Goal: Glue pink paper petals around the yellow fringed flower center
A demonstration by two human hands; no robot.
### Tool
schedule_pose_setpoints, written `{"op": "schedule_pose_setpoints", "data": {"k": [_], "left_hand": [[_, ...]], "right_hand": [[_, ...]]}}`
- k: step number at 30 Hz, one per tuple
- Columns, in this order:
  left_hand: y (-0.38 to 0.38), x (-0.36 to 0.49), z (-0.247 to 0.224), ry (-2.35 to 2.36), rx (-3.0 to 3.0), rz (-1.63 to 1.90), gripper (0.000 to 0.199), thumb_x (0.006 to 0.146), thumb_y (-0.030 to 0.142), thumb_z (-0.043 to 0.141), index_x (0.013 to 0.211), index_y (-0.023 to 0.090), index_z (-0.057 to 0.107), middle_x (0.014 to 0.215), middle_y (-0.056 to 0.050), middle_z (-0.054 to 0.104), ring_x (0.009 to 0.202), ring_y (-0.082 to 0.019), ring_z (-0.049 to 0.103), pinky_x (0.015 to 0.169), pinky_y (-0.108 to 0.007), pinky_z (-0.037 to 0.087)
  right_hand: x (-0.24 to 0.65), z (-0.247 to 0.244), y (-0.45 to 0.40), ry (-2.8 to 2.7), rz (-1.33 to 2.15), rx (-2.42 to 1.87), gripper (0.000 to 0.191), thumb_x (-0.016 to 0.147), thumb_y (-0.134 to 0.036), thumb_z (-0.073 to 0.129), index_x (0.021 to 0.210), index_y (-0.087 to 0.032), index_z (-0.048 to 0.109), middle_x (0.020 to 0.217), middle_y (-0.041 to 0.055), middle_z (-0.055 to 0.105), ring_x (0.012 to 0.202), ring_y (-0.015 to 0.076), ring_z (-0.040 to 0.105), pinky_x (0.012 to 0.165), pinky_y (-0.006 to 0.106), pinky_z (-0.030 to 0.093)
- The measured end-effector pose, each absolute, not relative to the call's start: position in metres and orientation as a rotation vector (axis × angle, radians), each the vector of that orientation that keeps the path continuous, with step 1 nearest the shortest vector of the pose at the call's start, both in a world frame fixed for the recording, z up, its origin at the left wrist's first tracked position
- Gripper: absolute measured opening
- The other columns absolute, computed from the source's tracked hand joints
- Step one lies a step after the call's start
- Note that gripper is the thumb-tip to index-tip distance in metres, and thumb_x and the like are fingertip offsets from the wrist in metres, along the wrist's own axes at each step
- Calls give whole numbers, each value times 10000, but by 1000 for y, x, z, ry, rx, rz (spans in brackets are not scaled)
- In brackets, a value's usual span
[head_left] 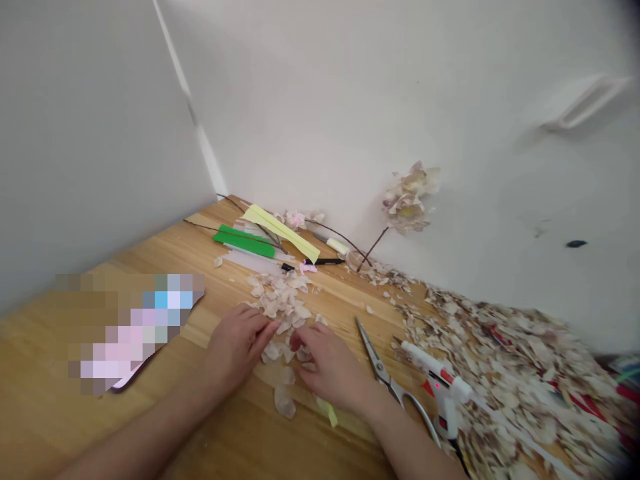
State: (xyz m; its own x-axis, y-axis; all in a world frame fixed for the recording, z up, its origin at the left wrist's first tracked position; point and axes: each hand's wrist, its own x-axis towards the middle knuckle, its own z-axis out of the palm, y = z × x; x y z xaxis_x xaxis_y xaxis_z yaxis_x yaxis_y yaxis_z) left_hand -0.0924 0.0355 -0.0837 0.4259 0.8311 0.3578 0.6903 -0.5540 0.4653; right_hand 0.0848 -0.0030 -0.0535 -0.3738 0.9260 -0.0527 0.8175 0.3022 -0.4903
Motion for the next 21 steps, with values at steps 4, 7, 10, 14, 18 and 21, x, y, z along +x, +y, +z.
{"op": "schedule_pose_setpoints", "data": {"k": [4,7,10,14,18,21], "left_hand": [[38,-93,-88,1269,2474,1002,194,826,247,460,946,218,610,926,-52,626,938,-205,529,954,-450,312],[38,-94,-91,1339,2493,1000,232,811,207,461,1007,235,583,1032,-63,604,1056,-232,487,1008,-528,213],[37,-95,-92,1354,2501,984,251,802,178,452,1018,229,571,1049,-73,593,1070,-237,483,1001,-542,222],[36,-93,-93,1357,2493,975,255,800,168,443,1017,230,563,1039,-73,594,1063,-234,492,997,-547,228],[34,-91,-94,1329,2481,975,248,795,150,445,1000,217,568,1036,-79,590,1062,-230,497,997,-543,234],[33,-90,-94,1307,2483,979,237,791,146,452,989,205,569,1038,-87,587,1064,-231,498,1000,-536,238]], "right_hand": [[87,-55,-14,-2325,636,-1678,193,674,-121,576,839,-199,515,858,25,569,845,185,490,699,263,359],[93,-60,-15,-2260,563,-1782,188,676,-90,544,824,-200,511,850,30,568,844,190,493,705,271,357],[99,-66,-11,-2163,498,-1905,145,689,-118,540,802,-199,500,805,31,576,800,193,511,684,279,358],[101,-74,-9,-2057,558,-2023,139,684,-166,565,796,-197,488,747,29,592,722,196,536,625,278,353],[99,-79,-10,-1996,604,-2049,190,680,-128,548,843,-195,478,780,29,602,716,181,558,605,258,367],[99,-80,-11,-1952,613,-1981,325,671,-116,558,973,-199,471,954,51,583,829,184,562,699,268,398]]}}
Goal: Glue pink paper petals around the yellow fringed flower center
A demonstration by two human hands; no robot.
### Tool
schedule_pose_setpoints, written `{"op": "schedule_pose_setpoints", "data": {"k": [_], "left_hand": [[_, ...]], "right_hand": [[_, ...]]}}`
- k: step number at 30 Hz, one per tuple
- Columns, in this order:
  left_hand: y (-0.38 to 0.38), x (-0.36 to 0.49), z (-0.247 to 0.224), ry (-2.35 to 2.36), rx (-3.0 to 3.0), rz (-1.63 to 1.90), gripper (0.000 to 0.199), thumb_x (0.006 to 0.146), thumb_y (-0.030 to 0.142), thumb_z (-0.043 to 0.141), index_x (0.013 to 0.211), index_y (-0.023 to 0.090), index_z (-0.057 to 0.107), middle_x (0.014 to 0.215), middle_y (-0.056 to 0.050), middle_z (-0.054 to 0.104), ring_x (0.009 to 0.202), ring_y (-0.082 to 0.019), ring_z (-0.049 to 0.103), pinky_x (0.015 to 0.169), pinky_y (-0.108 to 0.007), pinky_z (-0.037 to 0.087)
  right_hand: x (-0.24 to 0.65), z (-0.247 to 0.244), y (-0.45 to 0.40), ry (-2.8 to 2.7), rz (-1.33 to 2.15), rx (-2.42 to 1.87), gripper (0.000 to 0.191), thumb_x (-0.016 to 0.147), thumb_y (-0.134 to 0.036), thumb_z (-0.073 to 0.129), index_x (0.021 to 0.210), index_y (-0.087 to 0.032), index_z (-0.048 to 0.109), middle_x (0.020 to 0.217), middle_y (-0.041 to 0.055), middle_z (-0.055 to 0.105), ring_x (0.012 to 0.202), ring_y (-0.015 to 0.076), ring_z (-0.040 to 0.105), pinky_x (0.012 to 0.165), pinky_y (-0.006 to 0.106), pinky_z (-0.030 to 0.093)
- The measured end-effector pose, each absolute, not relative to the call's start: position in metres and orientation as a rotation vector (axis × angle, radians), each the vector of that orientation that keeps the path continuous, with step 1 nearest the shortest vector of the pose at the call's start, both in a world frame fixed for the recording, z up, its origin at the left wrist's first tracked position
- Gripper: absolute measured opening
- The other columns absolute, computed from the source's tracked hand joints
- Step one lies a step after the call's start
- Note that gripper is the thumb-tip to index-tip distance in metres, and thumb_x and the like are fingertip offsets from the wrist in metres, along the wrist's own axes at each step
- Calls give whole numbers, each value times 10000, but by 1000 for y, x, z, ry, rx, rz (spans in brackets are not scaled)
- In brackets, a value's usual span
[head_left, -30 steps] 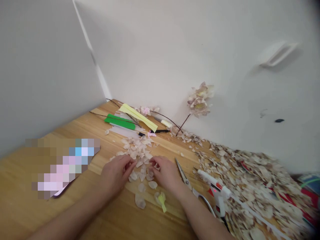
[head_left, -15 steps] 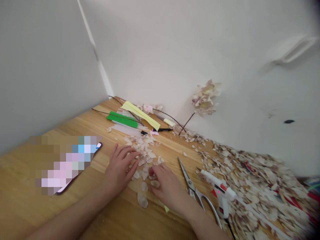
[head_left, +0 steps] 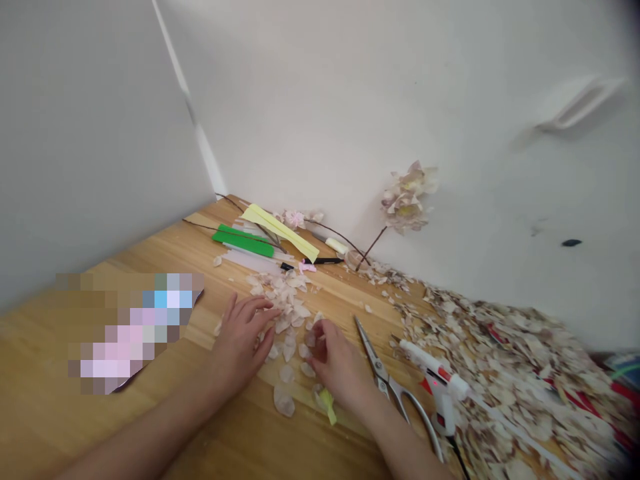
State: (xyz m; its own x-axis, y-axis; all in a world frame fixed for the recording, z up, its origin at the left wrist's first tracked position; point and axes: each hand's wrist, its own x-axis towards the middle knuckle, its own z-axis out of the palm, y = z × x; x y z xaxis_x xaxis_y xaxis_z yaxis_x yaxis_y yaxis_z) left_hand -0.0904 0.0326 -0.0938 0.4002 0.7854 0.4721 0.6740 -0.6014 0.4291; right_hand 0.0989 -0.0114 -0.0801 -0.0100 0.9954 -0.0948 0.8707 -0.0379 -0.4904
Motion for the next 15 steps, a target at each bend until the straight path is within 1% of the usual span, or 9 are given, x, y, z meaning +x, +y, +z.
{"op": "schedule_pose_setpoints", "data": {"k": [2,4,7,10,13,15], "left_hand": [[32,-90,-93,1304,2482,974,237,794,148,450,991,207,567,1042,-89,585,1065,-232,498,999,-535,242],[31,-89,-92,1305,2478,975,240,794,149,448,992,214,566,1041,-87,587,1061,-232,503,994,-533,252],[30,-88,-92,1311,2471,996,245,791,144,448,994,217,566,1044,-84,587,1064,-231,504,994,-527,259],[31,-90,-93,1329,2466,1019,261,786,141,451,1011,213,560,1060,-87,580,1066,-232,504,1003,-531,245],[36,-95,-91,1386,2458,1033,267,779,152,460,1016,216,565,1074,-90,575,1054,-241,510,999,-543,238],[41,-99,-91,1455,2446,1034,255,784,171,461,1008,216,574,1080,-94,577,1048,-250,512,989,-549,246]], "right_hand": [[99,-80,-12,-1944,619,-1925,437,663,-106,564,1072,-212,451,1056,64,542,899,193,550,768,286,400],[98,-80,-12,-1946,636,-1904,480,664,-98,558,1112,-222,439,1086,68,519,901,195,551,777,294,410],[95,-80,-11,-1931,659,-1932,447,675,-83,532,1095,-207,446,1055,75,517,834,191,566,737,300,429],[93,-81,-10,-1922,678,-1957,409,683,-33,479,1062,-184,458,1029,81,525,799,174,569,729,290,429],[93,-80,-9,-1906,706,-1940,423,667,-12,472,1052,-187,461,1015,70,543,800,167,568,724,278,429],[94,-77,-6,-1911,668,-1909,412,671,-53,513,1057,-191,472,1020,65,551,853,186,556,758,295,424]]}}
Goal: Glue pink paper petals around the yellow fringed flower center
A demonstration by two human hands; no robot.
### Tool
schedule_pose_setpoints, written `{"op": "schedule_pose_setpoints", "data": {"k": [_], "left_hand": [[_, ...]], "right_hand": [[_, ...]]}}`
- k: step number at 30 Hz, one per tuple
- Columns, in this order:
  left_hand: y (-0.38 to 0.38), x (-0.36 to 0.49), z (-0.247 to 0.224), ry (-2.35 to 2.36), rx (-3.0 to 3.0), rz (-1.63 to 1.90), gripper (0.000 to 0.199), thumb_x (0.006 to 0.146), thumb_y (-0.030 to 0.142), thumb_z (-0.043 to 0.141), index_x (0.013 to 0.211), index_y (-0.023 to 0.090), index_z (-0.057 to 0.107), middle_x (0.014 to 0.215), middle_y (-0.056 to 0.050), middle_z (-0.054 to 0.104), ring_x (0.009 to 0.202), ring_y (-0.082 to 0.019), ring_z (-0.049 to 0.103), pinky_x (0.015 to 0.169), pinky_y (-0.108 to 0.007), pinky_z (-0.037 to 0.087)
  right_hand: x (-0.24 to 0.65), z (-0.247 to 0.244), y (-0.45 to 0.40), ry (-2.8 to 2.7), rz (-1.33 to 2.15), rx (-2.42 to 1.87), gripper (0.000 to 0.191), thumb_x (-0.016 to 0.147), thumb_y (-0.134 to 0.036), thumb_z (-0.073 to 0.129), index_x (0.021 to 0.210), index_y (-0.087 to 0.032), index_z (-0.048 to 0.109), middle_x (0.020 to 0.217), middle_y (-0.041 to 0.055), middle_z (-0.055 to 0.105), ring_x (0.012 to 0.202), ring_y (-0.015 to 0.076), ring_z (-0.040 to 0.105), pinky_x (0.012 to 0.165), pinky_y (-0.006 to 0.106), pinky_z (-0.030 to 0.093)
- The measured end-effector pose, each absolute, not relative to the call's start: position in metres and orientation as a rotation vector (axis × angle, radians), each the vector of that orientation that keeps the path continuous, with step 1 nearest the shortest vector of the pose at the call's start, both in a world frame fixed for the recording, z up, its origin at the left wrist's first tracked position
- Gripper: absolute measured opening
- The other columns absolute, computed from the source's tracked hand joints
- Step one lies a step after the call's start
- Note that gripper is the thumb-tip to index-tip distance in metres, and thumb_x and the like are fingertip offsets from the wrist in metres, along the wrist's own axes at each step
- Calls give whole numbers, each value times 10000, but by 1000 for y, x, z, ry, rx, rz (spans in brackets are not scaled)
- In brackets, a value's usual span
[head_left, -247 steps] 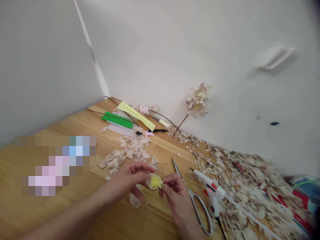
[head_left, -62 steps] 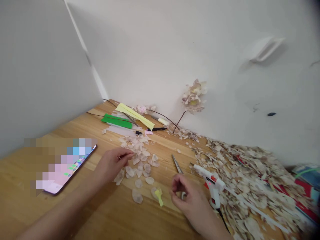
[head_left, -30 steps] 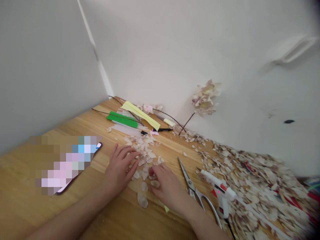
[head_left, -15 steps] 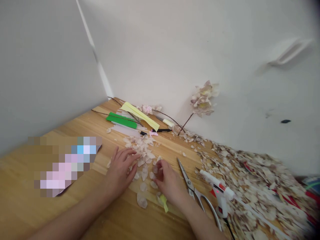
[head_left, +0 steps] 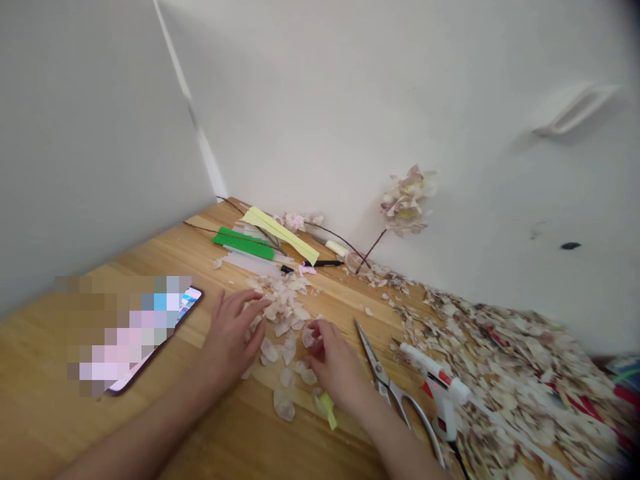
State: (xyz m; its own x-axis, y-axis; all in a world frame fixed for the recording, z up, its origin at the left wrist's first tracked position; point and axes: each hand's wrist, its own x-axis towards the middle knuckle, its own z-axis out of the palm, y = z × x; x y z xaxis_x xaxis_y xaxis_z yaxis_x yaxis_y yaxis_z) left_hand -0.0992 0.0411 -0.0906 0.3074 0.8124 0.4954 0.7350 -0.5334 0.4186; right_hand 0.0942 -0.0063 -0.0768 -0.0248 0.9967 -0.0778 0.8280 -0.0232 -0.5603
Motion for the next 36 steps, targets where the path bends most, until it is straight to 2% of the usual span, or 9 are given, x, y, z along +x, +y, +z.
{"op": "schedule_pose_setpoints", "data": {"k": [5,8,12,16,20,24,27,31,36], "left_hand": [[54,-106,-99,1452,2442,882,294,820,215,426,1077,166,557,1159,-139,560,1090,-264,499,972,-526,293],[53,-106,-104,1277,2431,740,283,830,233,426,1062,185,581,1179,-121,574,1096,-244,510,953,-470,357],[45,-103,-96,1003,2331,623,284,807,256,494,1071,218,592,1166,-82,595,1075,-213,535,926,-383,420],[45,-102,-87,955,2134,761,302,833,293,458,1111,231,559,1196,-60,567,1117,-187,505,952,-328,408],[55,-112,-87,1127,2067,846,345,835,304,423,1156,209,509,1219,-77,529,1149,-215,468,924,-355,430],[56,-128,-85,1095,2177,551,525,747,340,553,1249,263,422,1329,-64,431,1184,-248,428,916,-361,428],[52,-131,-86,1093,2224,450,634,655,219,619,1255,265,420,1339,-66,421,1195,-268,410,952,-387,386],[50,-121,-95,1076,2172,467,516,675,124,537,1173,253,501,1197,-56,537,1092,-236,504,935,-368,393],[51,-106,-95,1051,1843,764,375,771,186,475,1145,210,481,1084,-79,563,924,-198,564,776,-341,489]], "right_hand": [[91,-68,14,-2044,593,-1733,475,683,-138,587,1146,-179,489,1204,86,495,1138,228,409,963,352,309],[86,-71,27,-2084,719,-1611,563,655,-129,621,1197,-171,473,1300,100,437,1198,223,368,1004,352,270],[85,-81,34,-2029,784,-1591,433,669,-53,554,1084,-178,551,1083,72,605,1011,182,531,906,316,381],[93,-84,38,-1880,788,-1661,358,720,-35,451,1052,-150,517,918,61,638,787,134,595,714,259,475],[100,-81,41,-1810,741,-1724,348,716,-109,511,1061,-156,511,1007,95,596,884,182,565,756,331,462],[91,-77,34,-2018,817,-1542,603,577,-209,717,1140,-255,505,1184,45,522,1100,220,451,919,355,364],[83,-80,31,-2104,848,-1479,525,606,-111,672,1097,-249,547,1097,45,568,1023,207,500,886,340,378],[85,-84,39,-1958,820,-1592,369,675,-26,528,994,-206,568,861,26,627,755,146,569,702,279,445],[101,-79,50,-1796,795,-1648,268,725,-69,495,969,-173,535,835,32,624,697,124,565,628,245,458]]}}
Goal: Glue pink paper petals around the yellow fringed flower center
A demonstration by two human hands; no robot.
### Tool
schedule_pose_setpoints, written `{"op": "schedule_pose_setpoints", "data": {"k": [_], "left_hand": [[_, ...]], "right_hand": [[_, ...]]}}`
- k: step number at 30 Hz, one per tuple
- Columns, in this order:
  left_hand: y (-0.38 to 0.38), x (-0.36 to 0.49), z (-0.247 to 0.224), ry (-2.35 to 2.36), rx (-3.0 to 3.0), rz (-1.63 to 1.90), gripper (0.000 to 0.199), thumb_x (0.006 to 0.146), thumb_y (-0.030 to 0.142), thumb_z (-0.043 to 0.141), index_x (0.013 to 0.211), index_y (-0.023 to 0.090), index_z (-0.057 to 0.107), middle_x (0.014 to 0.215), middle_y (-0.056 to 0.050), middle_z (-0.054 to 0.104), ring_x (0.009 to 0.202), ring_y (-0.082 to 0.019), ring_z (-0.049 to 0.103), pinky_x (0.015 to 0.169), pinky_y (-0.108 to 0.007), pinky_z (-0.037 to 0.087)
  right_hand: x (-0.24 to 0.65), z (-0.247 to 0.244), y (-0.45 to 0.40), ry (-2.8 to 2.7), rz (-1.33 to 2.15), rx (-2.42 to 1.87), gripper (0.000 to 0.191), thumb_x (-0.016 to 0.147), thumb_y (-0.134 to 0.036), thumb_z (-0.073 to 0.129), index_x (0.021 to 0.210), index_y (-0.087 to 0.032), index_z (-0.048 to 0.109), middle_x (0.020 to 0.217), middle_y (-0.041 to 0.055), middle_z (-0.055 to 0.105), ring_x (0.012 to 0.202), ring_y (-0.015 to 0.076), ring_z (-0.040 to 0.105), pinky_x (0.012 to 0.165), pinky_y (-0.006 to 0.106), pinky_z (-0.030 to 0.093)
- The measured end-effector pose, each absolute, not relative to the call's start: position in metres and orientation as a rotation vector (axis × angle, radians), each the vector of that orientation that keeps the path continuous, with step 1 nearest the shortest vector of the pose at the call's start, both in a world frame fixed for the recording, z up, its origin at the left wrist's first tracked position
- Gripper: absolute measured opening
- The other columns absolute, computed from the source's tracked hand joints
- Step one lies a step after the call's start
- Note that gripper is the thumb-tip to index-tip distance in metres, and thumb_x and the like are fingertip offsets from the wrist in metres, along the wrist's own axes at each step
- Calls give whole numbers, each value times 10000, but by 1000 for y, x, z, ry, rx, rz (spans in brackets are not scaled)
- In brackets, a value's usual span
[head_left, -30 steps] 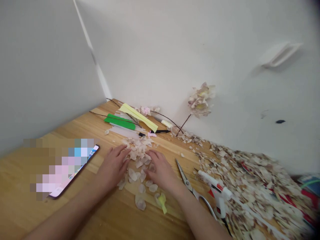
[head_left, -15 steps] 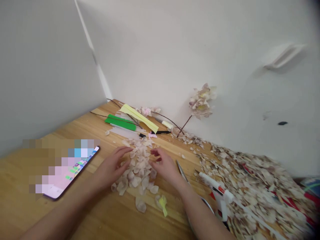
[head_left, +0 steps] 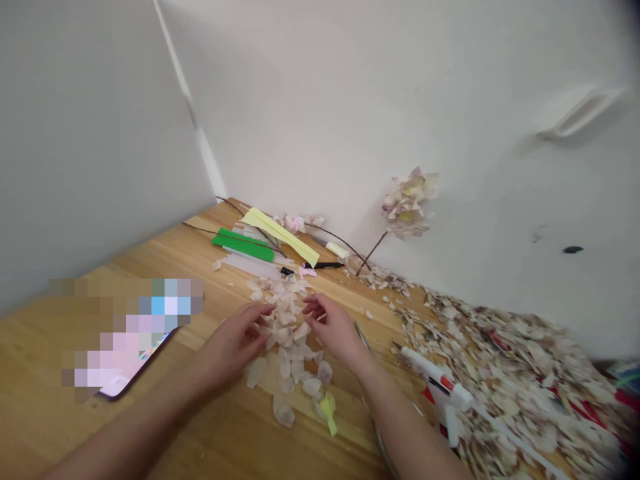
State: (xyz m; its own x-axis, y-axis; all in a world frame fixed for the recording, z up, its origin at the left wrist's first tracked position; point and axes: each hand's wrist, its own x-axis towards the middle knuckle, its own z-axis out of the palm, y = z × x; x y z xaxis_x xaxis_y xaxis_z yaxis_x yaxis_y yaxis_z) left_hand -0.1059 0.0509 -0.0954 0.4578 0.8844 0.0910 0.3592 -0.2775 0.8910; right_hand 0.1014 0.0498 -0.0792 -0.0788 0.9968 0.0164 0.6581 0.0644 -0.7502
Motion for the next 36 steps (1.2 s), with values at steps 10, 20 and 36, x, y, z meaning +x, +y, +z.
{"op": "schedule_pose_setpoints", "data": {"k": [10,20,36], "left_hand": [[61,-113,-84,1006,1432,976,333,744,243,541,1068,173,506,1069,-91,584,968,-205,564,852,-372,456],[65,-122,-96,1249,1789,936,391,683,103,395,1042,182,532,1073,-64,586,1013,-193,546,917,-386,418],[57,-146,-69,1092,2067,401,353,636,165,524,963,269,607,872,-5,644,775,-189,593,668,-255,451]], "right_hand": [[114,-80,51,-1812,704,-1703,297,667,-44,523,935,-167,562,915,73,622,851,193,565,771,363,437],[80,-64,26,-2423,639,-1375,466,703,-6,463,1128,-192,501,1093,68,574,1053,190,453,900,326,347],[104,-69,34,-1821,1081,-1600,268,755,-189,536,1019,-226,514,875,30,642,759,154,595,673,303,460]]}}
